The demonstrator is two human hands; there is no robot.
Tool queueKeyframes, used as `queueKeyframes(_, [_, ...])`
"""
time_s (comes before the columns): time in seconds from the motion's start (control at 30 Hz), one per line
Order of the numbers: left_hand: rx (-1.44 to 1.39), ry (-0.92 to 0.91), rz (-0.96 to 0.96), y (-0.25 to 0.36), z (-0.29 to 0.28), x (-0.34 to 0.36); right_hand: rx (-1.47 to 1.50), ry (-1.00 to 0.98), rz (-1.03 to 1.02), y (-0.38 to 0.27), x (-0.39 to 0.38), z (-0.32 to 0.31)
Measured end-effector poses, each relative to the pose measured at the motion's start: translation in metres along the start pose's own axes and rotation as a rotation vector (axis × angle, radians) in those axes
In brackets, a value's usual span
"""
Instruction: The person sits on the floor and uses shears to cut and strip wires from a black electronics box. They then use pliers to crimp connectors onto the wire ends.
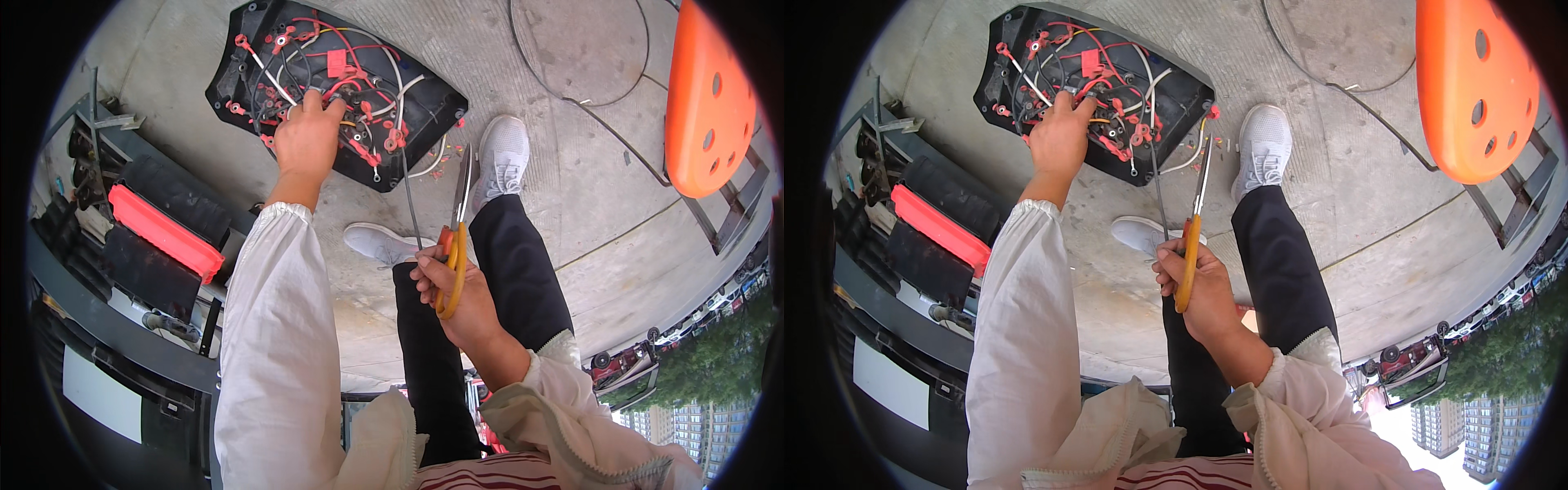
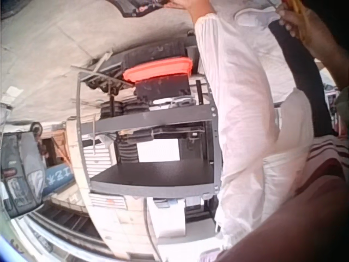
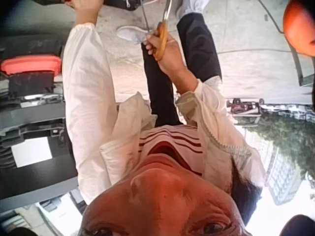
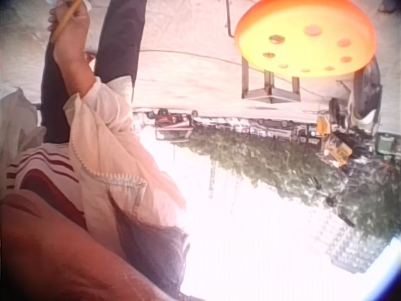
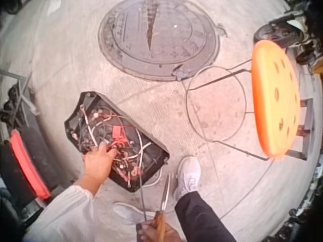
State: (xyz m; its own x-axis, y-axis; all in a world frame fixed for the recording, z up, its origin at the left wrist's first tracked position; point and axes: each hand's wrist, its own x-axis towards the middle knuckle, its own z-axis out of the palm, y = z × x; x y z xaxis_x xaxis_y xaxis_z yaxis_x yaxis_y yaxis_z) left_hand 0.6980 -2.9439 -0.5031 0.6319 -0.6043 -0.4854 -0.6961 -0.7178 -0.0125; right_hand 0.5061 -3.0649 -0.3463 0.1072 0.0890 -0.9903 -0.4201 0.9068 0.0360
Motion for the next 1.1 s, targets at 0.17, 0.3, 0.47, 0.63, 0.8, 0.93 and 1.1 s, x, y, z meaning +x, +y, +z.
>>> queueKeyframes(0.17, [-0.245,0.026,-0.079,-0.056,-0.009,-0.007,0.004,0.004,0.015,0.001,-0.001,-0.001])
queueKeyframes(0.3, [-0.215,-0.135,-0.071,-0.062,-0.024,-0.013,0.010,0.001,0.042,0.000,-0.002,0.000])
queueKeyframes(0.47, [-0.306,-0.024,0.063,-0.023,-0.030,-0.008,0.032,-0.011,0.036,0.000,-0.001,-0.003])
queueKeyframes(0.63, [-0.572,-0.300,-0.197,0.034,-0.001,0.003,0.045,-0.003,0.048,0.000,-0.002,0.000])
queueKeyframes(0.8, [-0.720,-0.424,-0.366,0.057,0.024,0.010,0.051,0.011,0.053,0.000,-0.002,-0.001])
queueKeyframes(0.93, [-0.775,-0.359,-0.385,0.058,0.018,-0.002,0.068,0.014,0.039,0.003,0.000,-0.003])
queueKeyframes(1.1, [-0.955,-0.035,-0.333,0.060,0.024,-0.043,0.047,0.041,0.015,0.003,-0.001,0.000])
